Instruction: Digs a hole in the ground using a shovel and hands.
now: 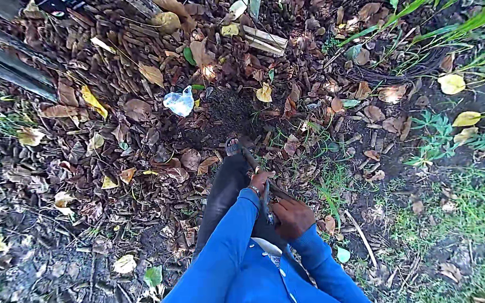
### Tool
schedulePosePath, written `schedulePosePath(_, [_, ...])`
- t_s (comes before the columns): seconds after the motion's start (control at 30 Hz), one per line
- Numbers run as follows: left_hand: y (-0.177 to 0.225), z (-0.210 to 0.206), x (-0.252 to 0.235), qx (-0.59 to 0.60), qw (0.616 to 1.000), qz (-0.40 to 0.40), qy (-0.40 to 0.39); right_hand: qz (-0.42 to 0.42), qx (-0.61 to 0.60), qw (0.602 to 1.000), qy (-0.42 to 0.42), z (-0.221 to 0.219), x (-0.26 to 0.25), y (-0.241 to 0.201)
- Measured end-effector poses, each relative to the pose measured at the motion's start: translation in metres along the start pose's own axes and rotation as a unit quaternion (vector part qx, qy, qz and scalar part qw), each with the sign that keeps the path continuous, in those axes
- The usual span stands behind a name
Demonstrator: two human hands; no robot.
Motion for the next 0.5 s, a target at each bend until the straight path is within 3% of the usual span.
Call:
schedulePosePath(0.3, [0.039, -0.042, -0.032, -0.069, 0.994, 0.083, 0.01, -0.027, 0.02, 0.999, -0.016, -0.006, -0.044, 0.06])
schedulePosePath(0.5, [0.123, -0.094, -0.051, -0.032, 0.998, 0.063, 0.0, -0.076, 0.003, 0.997, -0.006, -0.009, -0.138, 0.143])
Point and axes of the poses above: each hand's wrist, its own x-axis away from the middle knuckle, its own z-axis out of the back of the hand, y = z × x, the point moved 6 cm from there along -x, towards the middle knuckle, and after that the axes turned 9 degrees about x, right-handed, at the moved point
